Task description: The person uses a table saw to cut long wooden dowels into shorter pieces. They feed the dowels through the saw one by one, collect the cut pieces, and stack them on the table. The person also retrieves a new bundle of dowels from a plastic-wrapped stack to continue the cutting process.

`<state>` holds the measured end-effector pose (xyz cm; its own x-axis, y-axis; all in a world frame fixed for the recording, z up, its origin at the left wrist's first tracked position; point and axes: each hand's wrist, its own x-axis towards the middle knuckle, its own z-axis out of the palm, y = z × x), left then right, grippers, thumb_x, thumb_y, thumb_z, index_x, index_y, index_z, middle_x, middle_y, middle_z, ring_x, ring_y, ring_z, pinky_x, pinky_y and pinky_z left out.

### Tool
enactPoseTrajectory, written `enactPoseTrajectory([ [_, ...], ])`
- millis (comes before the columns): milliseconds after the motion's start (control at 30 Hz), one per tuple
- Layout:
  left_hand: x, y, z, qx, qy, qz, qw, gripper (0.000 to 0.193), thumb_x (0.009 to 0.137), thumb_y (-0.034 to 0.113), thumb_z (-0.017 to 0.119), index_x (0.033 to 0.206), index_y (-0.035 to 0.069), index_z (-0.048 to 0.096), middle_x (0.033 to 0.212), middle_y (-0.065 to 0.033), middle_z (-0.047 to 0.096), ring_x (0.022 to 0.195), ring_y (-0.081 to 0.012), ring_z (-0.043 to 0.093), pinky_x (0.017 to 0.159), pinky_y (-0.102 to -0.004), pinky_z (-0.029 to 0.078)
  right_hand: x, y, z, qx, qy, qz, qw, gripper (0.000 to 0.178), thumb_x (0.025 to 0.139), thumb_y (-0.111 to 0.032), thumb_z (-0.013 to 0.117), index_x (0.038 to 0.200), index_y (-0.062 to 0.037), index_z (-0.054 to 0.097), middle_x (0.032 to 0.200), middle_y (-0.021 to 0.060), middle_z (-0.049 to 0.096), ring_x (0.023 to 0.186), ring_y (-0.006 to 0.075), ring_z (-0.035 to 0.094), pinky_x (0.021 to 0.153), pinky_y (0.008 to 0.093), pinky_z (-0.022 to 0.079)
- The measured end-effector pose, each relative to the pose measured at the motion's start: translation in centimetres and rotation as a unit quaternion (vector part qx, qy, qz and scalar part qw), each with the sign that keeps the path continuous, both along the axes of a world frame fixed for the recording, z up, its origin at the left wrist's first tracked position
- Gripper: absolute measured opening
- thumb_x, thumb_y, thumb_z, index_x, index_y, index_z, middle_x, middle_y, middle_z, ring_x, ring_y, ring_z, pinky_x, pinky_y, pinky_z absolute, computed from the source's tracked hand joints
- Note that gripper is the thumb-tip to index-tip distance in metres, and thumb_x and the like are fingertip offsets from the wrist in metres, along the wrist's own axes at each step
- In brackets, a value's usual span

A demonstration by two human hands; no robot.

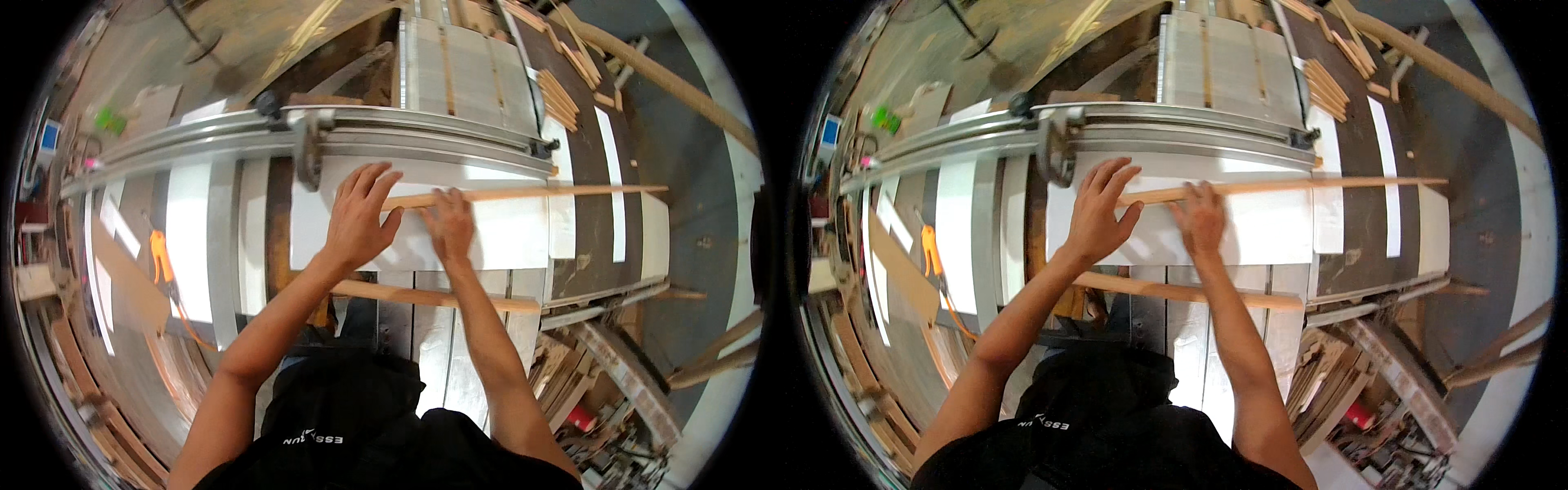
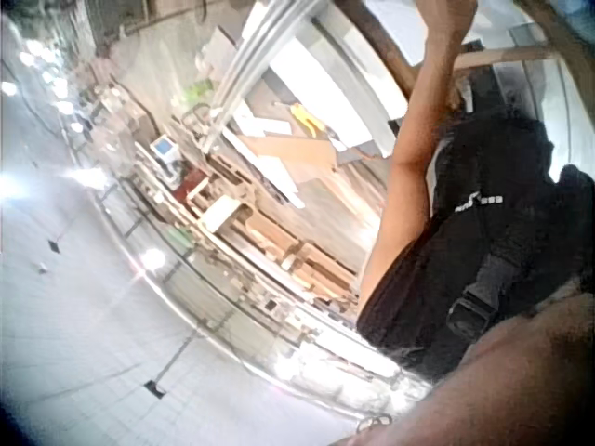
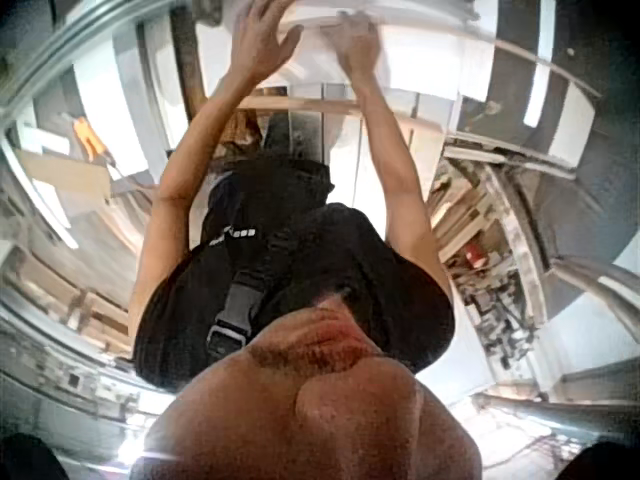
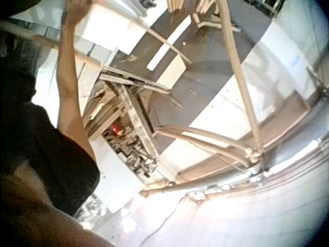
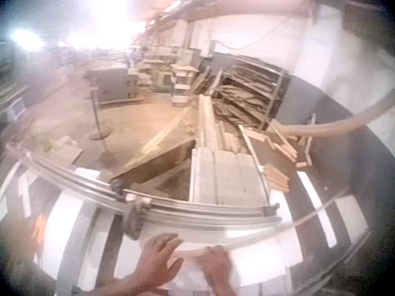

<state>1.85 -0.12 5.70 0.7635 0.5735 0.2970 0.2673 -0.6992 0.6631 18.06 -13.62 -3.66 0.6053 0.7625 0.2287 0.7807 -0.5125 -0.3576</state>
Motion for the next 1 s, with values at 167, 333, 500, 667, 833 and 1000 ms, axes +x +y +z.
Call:
enactPoseTrajectory([
  [167,6.8,4.3,-6.2,0.143,0.159,-0.065,0.975,0.099,0.076,0.033,0.084,0.156,0.011,0.029,0.164,-0.0166,0.020,0.152,-0.0355,0.018,0.118,-0.0616,0.017,1.0,1.3,0.6,0.127,0.081,0.060,0.987,0.032,0.085,-0.015,0.072,0.116,-0.0069,0.069,0.124,0.0167,0.063,0.110,0.0342,0.063,0.090,0.0419,0.055],
  [333,9.3,5.0,-9.0,0.211,0.184,-0.060,0.958,0.107,0.071,0.051,0.084,0.156,0.013,0.030,0.158,-0.0142,0.029,0.149,-0.0323,0.024,0.115,-0.0611,0.016,14.7,-8.0,-1.9,0.076,-0.026,-0.055,0.995,0.048,0.088,-0.006,0.065,0.135,-0.0126,0.059,0.129,0.0122,0.063,0.111,0.0295,0.065,0.088,0.0385,0.057],
  [500,11.0,5.4,-8.9,0.239,0.139,-0.019,0.961,0.094,0.072,0.042,0.086,0.149,0.012,0.042,0.138,-0.0107,0.044,0.131,-0.0300,0.040,0.108,-0.0560,0.021,32.9,-18.0,-1.9,-0.048,-0.101,-0.118,0.987,0.058,0.087,-0.023,0.073,0.142,-0.0157,0.056,0.137,0.0128,0.058,0.112,0.0340,0.065,0.092,0.0420,0.055],
  [667,10.0,5.7,-9.0,0.222,0.179,0.021,0.958,0.086,0.072,0.038,0.086,0.144,0.011,0.046,0.129,-0.0122,0.047,0.124,-0.0304,0.043,0.106,-0.0555,0.023,39.6,-17.1,-1.5,-0.073,0.144,-0.119,0.980,0.050,0.083,-0.014,0.081,0.128,0.0003,0.064,0.122,0.0142,0.067,0.104,0.0239,0.066,0.095,0.0353,0.052],
  [833,11.6,5.6,-7.5,0.191,0.150,-0.017,0.970,0.082,0.072,0.028,0.086,0.141,0.012,0.046,0.126,-0.0116,0.047,0.122,-0.0291,0.043,0.103,-0.0512,0.026,44.9,-24.6,-4.9,-0.026,0.087,-0.124,0.988,0.043,0.086,-0.011,0.080,0.125,0.0019,0.066,0.122,0.0134,0.068,0.109,0.0231,0.062,0.100,0.0353,0.048],
  [1000,10.4,5.9,-7.2,0.179,0.155,-0.028,0.971,0.080,0.074,0.017,0.084,0.142,0.011,0.044,0.127,-0.0116,0.047,0.124,-0.0291,0.042,0.106,-0.0495,0.024,43.1,-21.0,-3.9,-0.085,0.071,-0.162,0.981,0.052,0.081,-0.017,0.084,0.127,-0.0001,0.066,0.124,0.0148,0.068,0.110,0.0261,0.064,0.099,0.0363,0.049],
])
